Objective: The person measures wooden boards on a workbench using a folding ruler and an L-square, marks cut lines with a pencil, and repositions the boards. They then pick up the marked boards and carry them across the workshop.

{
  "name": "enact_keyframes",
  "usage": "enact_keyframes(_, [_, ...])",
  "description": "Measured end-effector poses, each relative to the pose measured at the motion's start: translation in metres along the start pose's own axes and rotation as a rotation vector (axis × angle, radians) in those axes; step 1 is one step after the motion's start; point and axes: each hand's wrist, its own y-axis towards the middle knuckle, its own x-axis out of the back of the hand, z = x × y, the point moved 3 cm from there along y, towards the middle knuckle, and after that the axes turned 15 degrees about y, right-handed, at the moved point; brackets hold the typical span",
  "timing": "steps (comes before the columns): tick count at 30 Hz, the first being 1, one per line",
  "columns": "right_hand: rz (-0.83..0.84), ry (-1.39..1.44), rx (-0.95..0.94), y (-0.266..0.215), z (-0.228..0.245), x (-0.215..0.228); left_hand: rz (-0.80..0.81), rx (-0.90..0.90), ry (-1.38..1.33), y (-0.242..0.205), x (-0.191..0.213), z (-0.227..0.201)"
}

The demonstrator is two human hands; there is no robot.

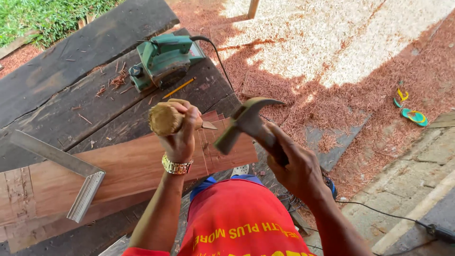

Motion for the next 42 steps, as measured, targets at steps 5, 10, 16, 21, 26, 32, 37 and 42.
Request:
enact_keyframes(5, [-0.202, -0.027, -0.386, -0.046, -0.047, -0.005, 0.365, -0.088, 0.187, 0.002, -0.008, -0.037])
enact_keyframes(10, [-0.234, 0.028, -0.413, -0.054, -0.049, -0.006, 0.581, -0.063, 0.292, -0.012, -0.015, -0.027])
enact_keyframes(16, [-0.187, 0.029, -0.363, -0.047, -0.043, -0.004, 0.663, -0.013, 0.468, -0.023, -0.026, -0.022])
enact_keyframes(21, [-0.132, 0.051, -0.291, -0.031, -0.024, -0.002, 0.693, -0.050, 0.507, -0.023, -0.022, -0.022])
enact_keyframes(26, [-0.057, 0.092, -0.189, -0.023, -0.019, -0.003, 0.728, -0.010, 0.467, -0.022, -0.022, -0.026])
enact_keyframes(32, [0.038, 0.112, -0.095, 0.003, 0.007, 0.006, 0.717, 0.002, 0.475, -0.024, -0.018, -0.022])
enact_keyframes(37, [0.284, 0.000, -0.164, 0.026, 0.020, 0.010, 0.707, -0.111, 0.344, -0.025, -0.012, -0.012])
enact_keyframes(42, [0.364, -0.065, -0.152, 0.030, 0.027, 0.018, 0.741, -0.065, 0.408, -0.024, -0.014, -0.018])
